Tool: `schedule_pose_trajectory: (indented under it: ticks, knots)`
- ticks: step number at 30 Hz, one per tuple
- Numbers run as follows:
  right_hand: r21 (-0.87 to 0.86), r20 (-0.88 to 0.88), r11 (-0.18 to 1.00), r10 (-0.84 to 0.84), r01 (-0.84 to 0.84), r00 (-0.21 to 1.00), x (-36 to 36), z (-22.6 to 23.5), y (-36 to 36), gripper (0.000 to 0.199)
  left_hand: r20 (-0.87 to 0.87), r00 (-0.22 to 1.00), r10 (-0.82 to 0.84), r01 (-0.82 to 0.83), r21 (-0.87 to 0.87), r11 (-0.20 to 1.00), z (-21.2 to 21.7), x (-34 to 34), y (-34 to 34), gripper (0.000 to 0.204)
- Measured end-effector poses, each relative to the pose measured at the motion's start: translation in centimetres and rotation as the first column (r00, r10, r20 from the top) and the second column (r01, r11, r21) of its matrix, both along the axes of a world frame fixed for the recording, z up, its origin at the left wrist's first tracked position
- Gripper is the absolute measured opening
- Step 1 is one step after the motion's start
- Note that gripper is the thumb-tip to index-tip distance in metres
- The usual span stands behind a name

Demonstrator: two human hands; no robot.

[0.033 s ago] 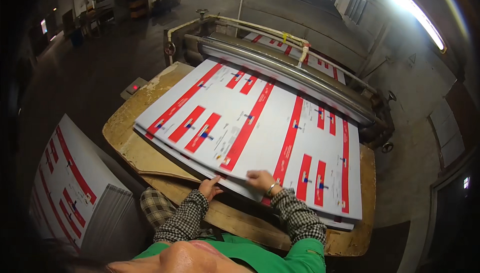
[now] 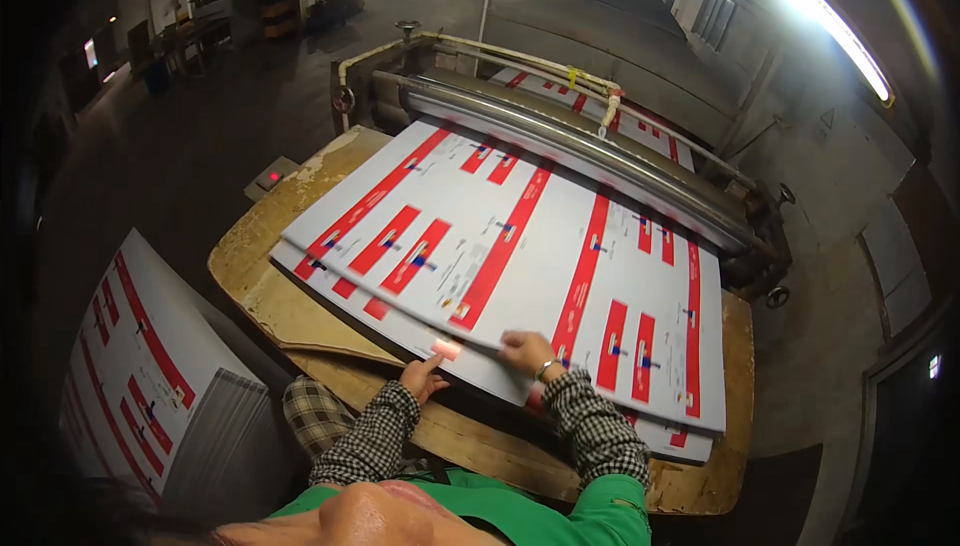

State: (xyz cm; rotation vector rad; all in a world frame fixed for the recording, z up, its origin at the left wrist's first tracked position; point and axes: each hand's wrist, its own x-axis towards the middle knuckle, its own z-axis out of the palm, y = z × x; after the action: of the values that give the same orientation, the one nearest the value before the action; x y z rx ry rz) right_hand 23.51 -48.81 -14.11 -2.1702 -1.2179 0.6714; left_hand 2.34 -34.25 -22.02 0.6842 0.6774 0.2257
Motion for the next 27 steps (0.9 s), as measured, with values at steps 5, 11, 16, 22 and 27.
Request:
schedule_pose_trajectory:
  ticks: [5,11,16,22,27]
  knots:
    - [0.052,0.592,0.978,0.131,-0.200,0.795,-0.2,-1.7,2.4,0.061,0.023,1.000,-0.003,0.003,0.003,1.000,-1.0,0.4,0.1,0.039]
    - [-0.094,0.505,0.952,0.297,-0.290,0.810,-5.4,-2.1,-1.0,0.056,0.168,0.978,-0.122,0.136,-0.076,0.988,0.3,-1.2,0.8,0.027]
    - [-0.017,0.153,0.974,0.227,-0.227,0.962,-3.8,5.2,-0.4,0.021,0.080,0.996,0.031,-0.019,-0.154,0.988,1.1,-1.1,0.1,0.031]
    - [0.206,0.243,0.948,0.190,-0.242,0.951,-5.2,8.3,-1.4,0.022,-0.086,0.983,0.160,-0.166,-0.067,0.984,-2.2,1.1,-0.4,0.028]
    - [0.165,0.138,0.967,0.174,-0.196,0.975,-6.2,3.5,-1.5,0.023,-0.307,0.952,0.017,0.048,0.203,0.978,-7.1,0.5,1.4,0.029]
